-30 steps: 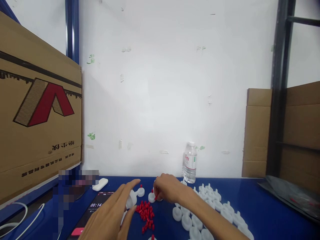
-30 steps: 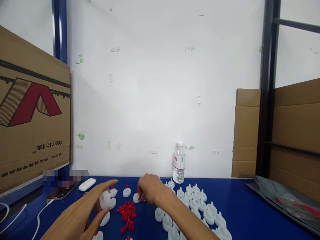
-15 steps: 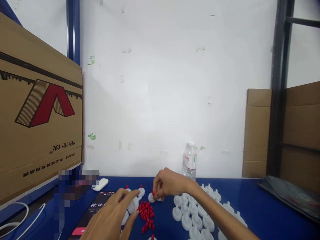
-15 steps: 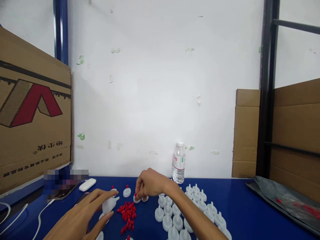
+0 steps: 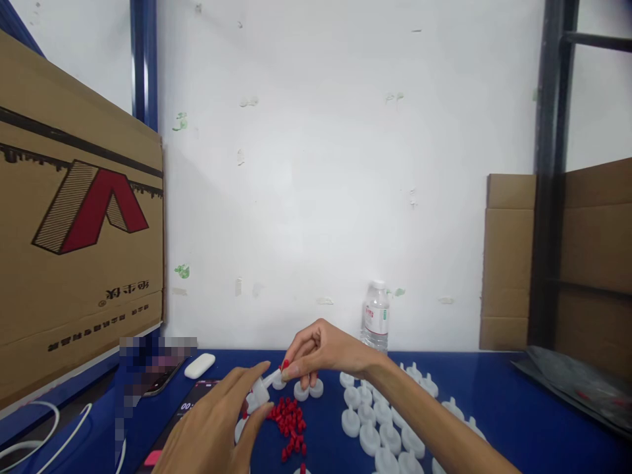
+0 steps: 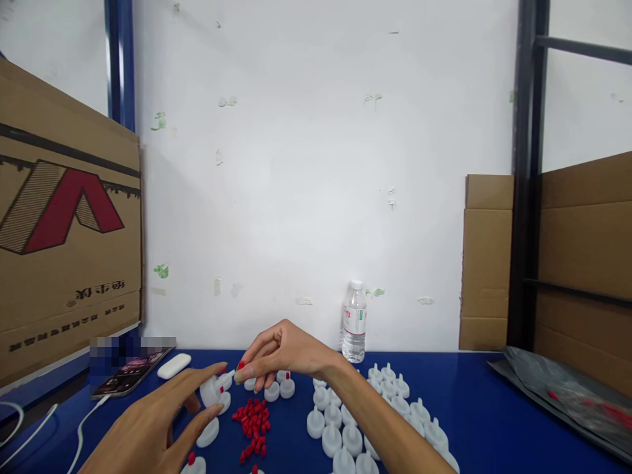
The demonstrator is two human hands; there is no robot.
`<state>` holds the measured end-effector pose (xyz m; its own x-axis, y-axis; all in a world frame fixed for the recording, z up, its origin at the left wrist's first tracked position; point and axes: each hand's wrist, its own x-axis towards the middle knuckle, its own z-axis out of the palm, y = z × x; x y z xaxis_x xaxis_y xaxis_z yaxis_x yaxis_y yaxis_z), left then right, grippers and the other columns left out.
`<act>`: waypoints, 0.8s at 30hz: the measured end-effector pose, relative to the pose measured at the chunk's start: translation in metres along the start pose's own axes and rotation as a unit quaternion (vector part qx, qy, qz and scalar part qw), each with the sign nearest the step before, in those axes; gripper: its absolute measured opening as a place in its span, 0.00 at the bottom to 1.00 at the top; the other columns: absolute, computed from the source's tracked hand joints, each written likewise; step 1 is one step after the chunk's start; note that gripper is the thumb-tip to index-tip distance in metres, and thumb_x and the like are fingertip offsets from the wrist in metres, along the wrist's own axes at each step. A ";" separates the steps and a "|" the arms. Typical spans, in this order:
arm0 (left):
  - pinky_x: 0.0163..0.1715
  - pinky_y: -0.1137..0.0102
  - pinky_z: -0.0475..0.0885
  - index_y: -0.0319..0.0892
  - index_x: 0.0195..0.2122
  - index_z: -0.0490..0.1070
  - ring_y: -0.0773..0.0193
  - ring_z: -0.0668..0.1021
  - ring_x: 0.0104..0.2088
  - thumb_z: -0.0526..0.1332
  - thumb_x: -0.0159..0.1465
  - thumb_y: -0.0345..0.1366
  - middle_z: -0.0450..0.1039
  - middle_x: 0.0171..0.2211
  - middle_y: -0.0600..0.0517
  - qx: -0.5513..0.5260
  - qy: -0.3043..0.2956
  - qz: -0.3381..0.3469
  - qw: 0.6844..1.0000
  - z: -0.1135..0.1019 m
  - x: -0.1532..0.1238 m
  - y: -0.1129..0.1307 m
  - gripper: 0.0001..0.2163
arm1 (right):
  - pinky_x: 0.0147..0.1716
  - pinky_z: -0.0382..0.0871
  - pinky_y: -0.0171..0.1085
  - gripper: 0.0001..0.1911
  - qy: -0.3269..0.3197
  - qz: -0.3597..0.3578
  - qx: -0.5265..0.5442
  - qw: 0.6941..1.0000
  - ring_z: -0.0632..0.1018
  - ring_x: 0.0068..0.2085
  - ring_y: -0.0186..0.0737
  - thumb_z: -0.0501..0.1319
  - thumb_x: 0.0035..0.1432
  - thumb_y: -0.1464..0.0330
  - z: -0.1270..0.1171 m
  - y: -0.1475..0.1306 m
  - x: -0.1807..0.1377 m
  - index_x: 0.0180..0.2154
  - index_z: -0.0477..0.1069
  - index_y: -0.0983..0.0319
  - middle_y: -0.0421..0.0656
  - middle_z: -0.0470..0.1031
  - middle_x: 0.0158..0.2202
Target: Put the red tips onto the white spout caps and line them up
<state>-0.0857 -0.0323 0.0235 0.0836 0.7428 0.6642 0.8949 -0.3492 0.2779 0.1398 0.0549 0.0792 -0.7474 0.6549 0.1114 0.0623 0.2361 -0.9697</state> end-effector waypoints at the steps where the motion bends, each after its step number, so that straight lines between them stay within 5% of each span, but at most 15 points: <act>1: 0.36 0.66 0.81 0.55 0.56 0.75 0.51 0.84 0.44 0.58 0.66 0.44 0.82 0.48 0.51 0.003 -0.014 0.008 1.000 -0.001 0.000 0.000 0.18 | 0.26 0.70 0.31 0.21 0.006 -0.002 0.002 1.000 0.78 0.25 0.32 0.78 0.42 0.59 0.000 0.001 0.001 0.36 0.81 0.65 0.41 0.82 0.29; 7: 0.40 0.65 0.81 0.55 0.59 0.73 0.51 0.83 0.49 0.57 0.68 0.43 0.79 0.53 0.51 0.008 -0.058 0.009 0.998 -0.005 0.002 0.002 0.19 | 0.27 0.71 0.31 0.21 0.005 -0.002 0.014 1.000 0.79 0.25 0.32 0.78 0.42 0.59 0.000 0.008 0.004 0.36 0.81 0.65 0.41 0.82 0.29; 14: 0.36 0.69 0.80 0.54 0.61 0.71 0.58 0.84 0.40 0.53 0.69 0.42 0.80 0.50 0.49 -0.016 -0.082 0.009 0.996 -0.010 0.003 0.014 0.20 | 0.25 0.68 0.29 0.21 -0.002 -0.008 0.028 1.000 0.77 0.23 0.30 0.78 0.42 0.59 0.004 0.008 0.004 0.35 0.80 0.66 0.40 0.81 0.28; 19: 0.40 0.63 0.80 0.58 0.65 0.65 0.51 0.82 0.48 0.52 0.70 0.42 0.78 0.54 0.47 0.004 -0.093 0.011 0.996 -0.012 0.000 0.016 0.22 | 0.27 0.70 0.31 0.19 -0.005 -0.018 0.044 0.999 0.77 0.23 0.30 0.77 0.44 0.60 0.008 0.008 0.006 0.33 0.80 0.66 0.41 0.81 0.27; 24: 0.31 0.69 0.79 0.60 0.65 0.64 0.59 0.84 0.34 0.49 0.71 0.43 0.79 0.49 0.49 -0.004 -0.085 0.003 0.996 -0.019 0.002 0.025 0.22 | 0.27 0.72 0.32 0.20 0.028 -0.042 0.046 0.998 0.79 0.25 0.34 0.78 0.43 0.58 0.013 0.005 0.006 0.34 0.80 0.66 0.41 0.80 0.26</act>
<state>-0.0719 -0.0506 0.0450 0.1625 0.8265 0.5390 0.8903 -0.3583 0.2810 0.1266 0.0508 0.0724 -0.7088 0.6757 0.2026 -0.0623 0.2261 -0.9721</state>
